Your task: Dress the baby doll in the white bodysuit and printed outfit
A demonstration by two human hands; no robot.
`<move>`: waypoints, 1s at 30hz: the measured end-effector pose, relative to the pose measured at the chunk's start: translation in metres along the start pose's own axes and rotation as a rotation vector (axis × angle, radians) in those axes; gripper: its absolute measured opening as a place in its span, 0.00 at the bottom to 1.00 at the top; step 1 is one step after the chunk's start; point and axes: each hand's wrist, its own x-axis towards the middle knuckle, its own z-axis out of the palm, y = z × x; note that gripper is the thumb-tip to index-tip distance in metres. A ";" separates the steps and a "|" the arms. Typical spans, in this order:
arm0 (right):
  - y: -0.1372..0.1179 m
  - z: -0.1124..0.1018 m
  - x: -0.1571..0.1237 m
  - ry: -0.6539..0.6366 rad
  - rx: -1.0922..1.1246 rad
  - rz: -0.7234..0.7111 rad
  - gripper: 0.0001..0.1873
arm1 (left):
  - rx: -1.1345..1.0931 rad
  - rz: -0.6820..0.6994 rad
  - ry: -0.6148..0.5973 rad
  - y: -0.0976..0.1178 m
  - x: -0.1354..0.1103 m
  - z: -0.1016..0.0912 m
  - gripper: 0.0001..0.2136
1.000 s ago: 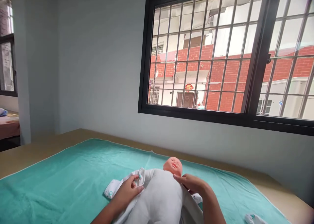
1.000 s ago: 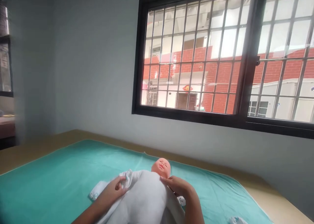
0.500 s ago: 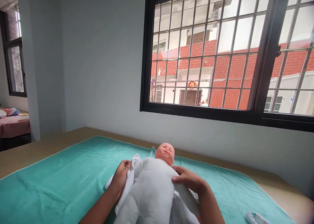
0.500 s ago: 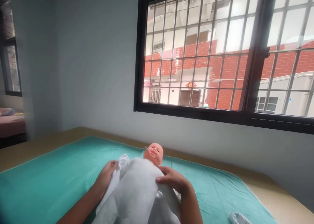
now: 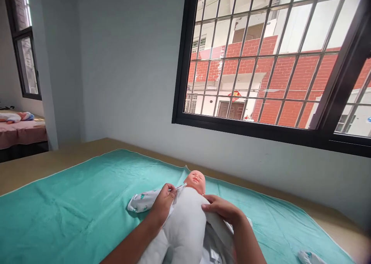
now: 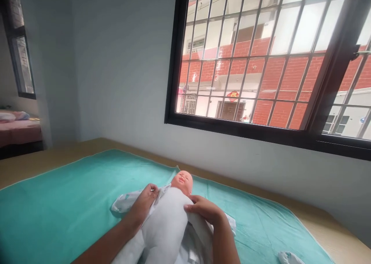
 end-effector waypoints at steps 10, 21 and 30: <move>-0.017 0.016 0.004 -0.101 0.106 -0.191 0.29 | 0.120 0.056 0.151 0.040 0.007 -0.027 0.21; 0.004 0.020 0.021 -0.068 0.066 0.016 0.29 | 0.525 0.114 -0.041 0.048 -0.007 -0.015 0.12; -0.004 0.028 0.012 -0.151 0.113 -0.057 0.27 | 1.111 0.197 -0.567 0.088 -0.060 0.009 0.11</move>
